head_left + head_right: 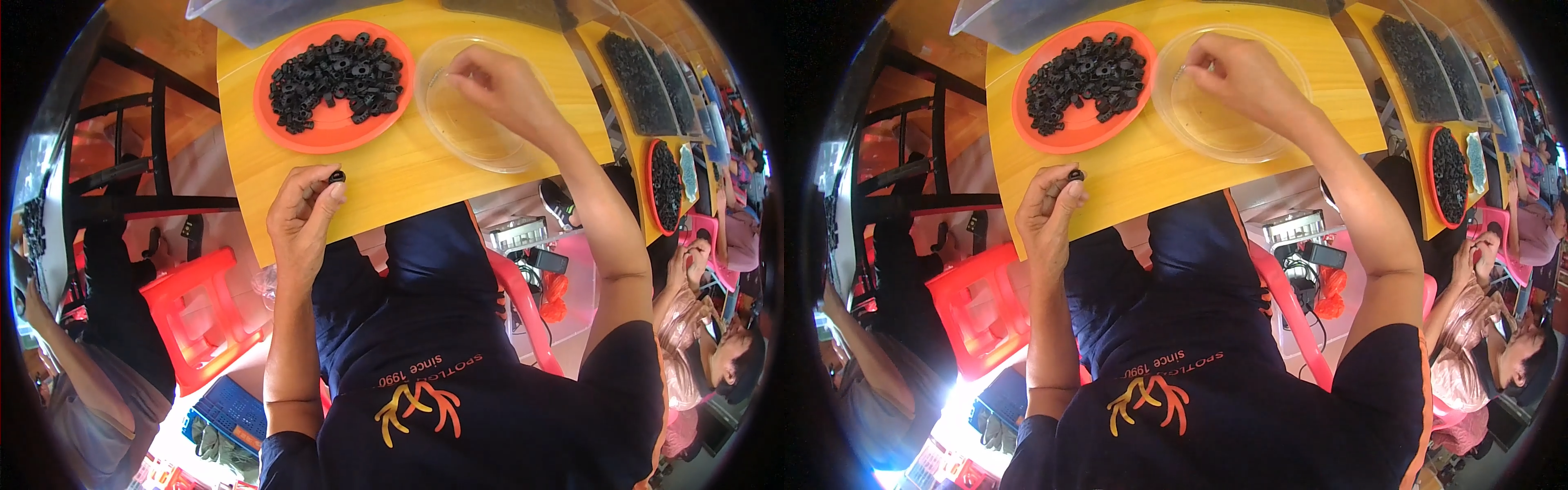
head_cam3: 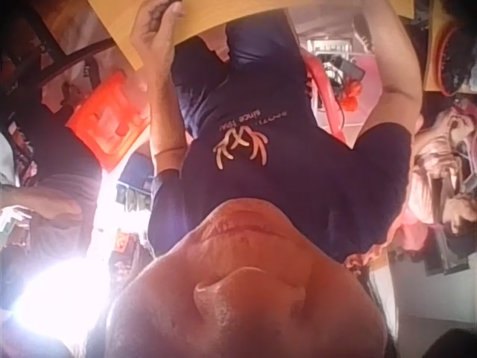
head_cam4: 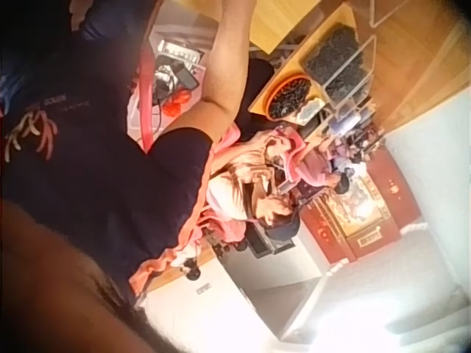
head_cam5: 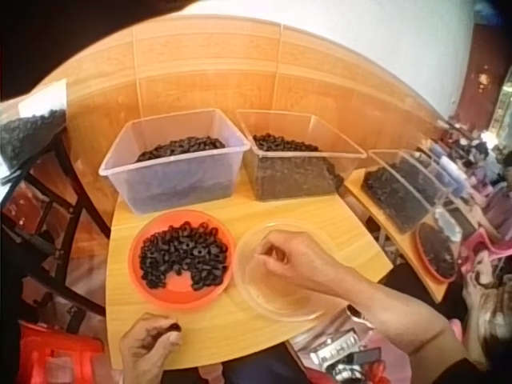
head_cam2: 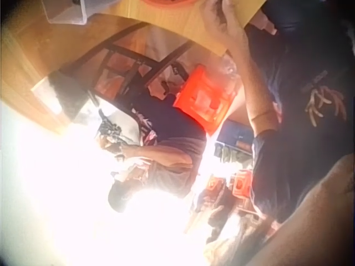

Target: The person assembles cord locks by taking small metal springs from a tray and inserting them into plastic stoppers by hand.

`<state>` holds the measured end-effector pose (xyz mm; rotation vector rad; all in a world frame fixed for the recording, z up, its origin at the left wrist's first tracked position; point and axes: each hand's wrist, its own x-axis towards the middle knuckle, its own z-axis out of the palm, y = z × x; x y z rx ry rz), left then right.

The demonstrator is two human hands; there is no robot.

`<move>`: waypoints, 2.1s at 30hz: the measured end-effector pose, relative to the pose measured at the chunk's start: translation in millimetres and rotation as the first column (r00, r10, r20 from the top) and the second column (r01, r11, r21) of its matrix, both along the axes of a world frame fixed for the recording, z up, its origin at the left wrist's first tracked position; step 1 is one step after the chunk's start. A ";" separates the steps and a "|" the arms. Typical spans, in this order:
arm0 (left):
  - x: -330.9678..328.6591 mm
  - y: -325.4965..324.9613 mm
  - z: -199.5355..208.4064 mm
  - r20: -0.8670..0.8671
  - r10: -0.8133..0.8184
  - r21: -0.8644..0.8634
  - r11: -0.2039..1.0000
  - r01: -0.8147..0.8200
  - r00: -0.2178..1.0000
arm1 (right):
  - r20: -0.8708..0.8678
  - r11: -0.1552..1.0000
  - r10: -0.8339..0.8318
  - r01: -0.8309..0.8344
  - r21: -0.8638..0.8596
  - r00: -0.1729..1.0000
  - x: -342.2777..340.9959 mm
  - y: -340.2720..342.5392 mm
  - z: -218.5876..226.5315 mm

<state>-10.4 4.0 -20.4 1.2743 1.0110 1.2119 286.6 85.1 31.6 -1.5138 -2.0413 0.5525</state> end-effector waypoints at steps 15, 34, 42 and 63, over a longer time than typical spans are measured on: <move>-6.9 1.7 -3.8 0.112 -0.018 -0.012 1.000 0.019 0.994 | -0.387 0.957 -0.086 -0.032 -0.289 0.918 10.7 2.2 -3.4; -6.4 2.2 -4.1 0.082 -0.022 0.006 1.000 0.022 0.996 | -0.432 0.936 -0.038 -0.120 -0.332 0.901 18.8 -3.1 15.1; -6.8 1.4 -3.8 0.088 -0.033 0.006 0.999 0.033 0.996 | -0.293 0.989 -0.013 -0.031 -0.146 0.956 13.5 -11.5 12.3; 7.4 -5.8 0.8 0.121 -0.108 -0.071 0.991 0.118 0.987 | -0.642 0.875 0.053 -0.345 -0.339 0.765 -88.3 -54.6 2.6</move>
